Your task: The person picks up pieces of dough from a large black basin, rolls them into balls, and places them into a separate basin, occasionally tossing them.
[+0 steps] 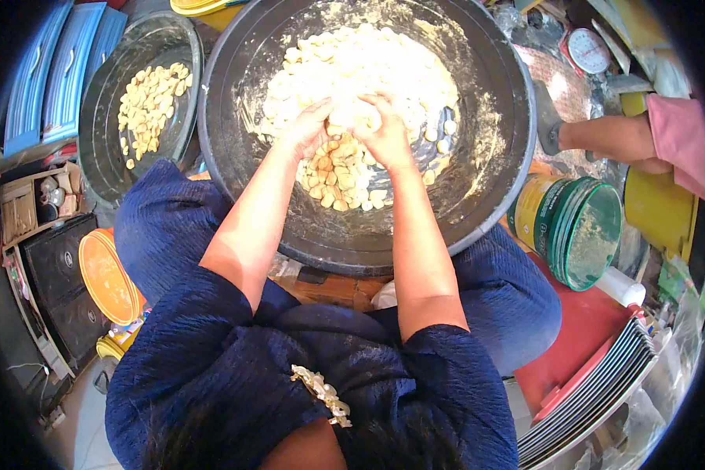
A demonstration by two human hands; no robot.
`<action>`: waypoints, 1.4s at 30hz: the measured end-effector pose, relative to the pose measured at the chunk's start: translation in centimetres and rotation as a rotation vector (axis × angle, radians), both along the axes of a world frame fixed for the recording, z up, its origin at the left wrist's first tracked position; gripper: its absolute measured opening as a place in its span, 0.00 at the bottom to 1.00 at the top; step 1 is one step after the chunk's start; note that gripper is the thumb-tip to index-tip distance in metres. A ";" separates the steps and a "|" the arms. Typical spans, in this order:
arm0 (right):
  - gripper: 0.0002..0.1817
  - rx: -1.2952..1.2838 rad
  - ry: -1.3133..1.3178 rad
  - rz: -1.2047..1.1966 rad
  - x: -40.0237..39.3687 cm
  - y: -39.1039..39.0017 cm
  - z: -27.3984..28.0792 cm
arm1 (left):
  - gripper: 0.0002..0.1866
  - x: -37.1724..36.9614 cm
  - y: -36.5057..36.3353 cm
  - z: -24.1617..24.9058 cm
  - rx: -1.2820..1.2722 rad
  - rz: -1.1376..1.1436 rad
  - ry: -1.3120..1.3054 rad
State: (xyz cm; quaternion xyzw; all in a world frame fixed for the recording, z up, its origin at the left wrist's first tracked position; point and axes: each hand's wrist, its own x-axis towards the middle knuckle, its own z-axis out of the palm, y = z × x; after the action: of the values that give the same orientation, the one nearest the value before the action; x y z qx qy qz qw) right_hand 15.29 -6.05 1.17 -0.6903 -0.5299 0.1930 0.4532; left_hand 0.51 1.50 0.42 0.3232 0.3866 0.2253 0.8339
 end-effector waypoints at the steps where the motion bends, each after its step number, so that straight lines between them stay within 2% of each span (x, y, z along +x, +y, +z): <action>1: 0.19 0.031 0.022 0.137 -0.8 0.1 1.6 | 0.14 0.4 -0.3 0.7 -0.075 -0.013 -0.093; 3: 0.17 -0.055 -0.036 0.225 -1.4 0.2 2.8 | 0.14 0.5 -0.5 0.6 -0.152 -0.022 -0.182; 5: 0.15 -0.210 0.352 0.062 -1.0 0.5 1.9 | 0.11 0.4 -0.3 -0.1 -0.081 -0.056 -0.100; 6: 0.15 -0.210 0.352 0.063 -0.9 0.6 1.6 | 0.11 0.3 -0.3 0.2 -0.080 -0.056 -0.100; 8: 0.12 -0.188 0.757 0.071 -0.6 0.7 1.1 | 0.07 0.3 -0.3 0.9 0.000 -0.106 -0.052; 12: 0.12 -0.175 0.898 -0.036 0.7 0.3 0.2 | 0.05 0.8 -0.3 1.8 0.056 -0.085 -0.066; 14: 0.13 -0.007 1.056 -0.389 1.1 0.5 -0.3 | 0.05 0.6 -0.1 2.1 0.066 -0.157 0.022; 15: 0.13 -0.009 1.057 -0.387 1.4 0.5 -0.2 | 0.05 0.6 -0.2 2.3 0.066 -0.154 0.023; 17: 0.16 -0.162 0.678 -0.313 1.8 0.3 -0.2 | 0.07 0.5 -0.3 2.5 -0.029 -0.085 0.044; 18: 0.18 -0.227 0.555 -0.193 1.6 0.3 1.3 | 0.07 0.5 -0.2 2.2 -0.031 -0.085 0.044; 19: 0.18 -0.231 0.555 -0.197 1.1 0.2 1.7 | 0.08 0.4 -0.1 1.7 -0.082 -0.114 -0.031; 21: 0.18 -0.256 0.382 0.270 0.4 0.2 2.1 | 0.09 0.4 -0.3 1.9 -0.133 -0.146 -0.105; 22: 0.19 -0.296 0.228 0.323 0.5 0.3 1.5 | 0.10 0.5 -0.5 2.6 -0.014 -0.210 -0.049; 23: 0.19 -0.295 0.230 0.323 0.6 0.5 1.3 | 0.12 0.5 -0.7 3.1 0.106 -0.272 0.008; 25: 0.15 -0.359 0.597 0.152 0.6 0.9 1.0 | 0.13 0.4 -0.4 1.4 0.128 -0.271 -0.006; 26: 0.15 -0.359 0.600 0.153 0.6 1.0 0.3 | 0.14 0.4 -0.1 0.4 0.149 -0.271 -0.024; 28: 0.12 -0.078 0.902 -0.187 0.4 0.6 -1.5 | 0.14 0.1 0.3 0.4 0.187 -0.292 0.052; 29: 0.12 -0.083 0.902 -0.190 0.7 0.1 -2.2 | 0.15 -0.1 0.5 0.4 0.228 -0.311 0.127; 31: 0.11 -0.144 0.964 -0.369 2.0 -0.7 -3.0 | 0.14 -0.9 0.8 -0.4 0.208 -0.372 0.148; 33: 0.14 -0.196 0.924 -0.298 2.4 -1.0 -2.8 | 0.14 -1.3 1.0 -1.2 0.189 -0.431 0.170; 35: 0.15 -0.334 0.826 0.107 1.5 -1.5 -2.1 | 0.12 -1.3 0.5 -2.0 0.108 -0.398 0.097; 36: 0.16 -0.339 0.803 0.204 0.6 -1.4 -1.7 | 0.12 -1.2 0.3 -2.3 0.102 -0.401 0.096; 37: 0.16 -0.340 0.804 0.201 0.6 -1.3 -1.9 | 0.12 -1.0 0.3 -2.6 0.147 -0.372 0.100; 39: 0.14 -0.410 0.985 0.071 0.6 -0.8 -2.4 | 0.12 -1.0 0.8 -2.6 0.194 -0.341 0.107; 40: 0.13 -0.372 1.023 -0.044 1.0 -0.7 -2.6 | 0.12 -1.2 1.2 -2.4 0.196 -0.354 0.178; 41: 0.13 -0.373 1.025 -0.041 1.7 -0.7 -3.2 | 0.13 -1.4 1.5 -2.2 0.197 -0.367 0.248; 42: 0.12 -0.222 1.087 -0.221 2.3 -0.7 -3.6 | 0.13 -1.7 1.5 -2.5 0.196 -0.367 0.249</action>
State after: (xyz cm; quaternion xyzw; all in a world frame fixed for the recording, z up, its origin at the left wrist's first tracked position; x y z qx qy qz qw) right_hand 17.57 -6.71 -2.40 -0.5866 -0.1212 0.5265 0.6033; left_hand -1.17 3.02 -2.08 0.4926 0.3976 0.0650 0.7714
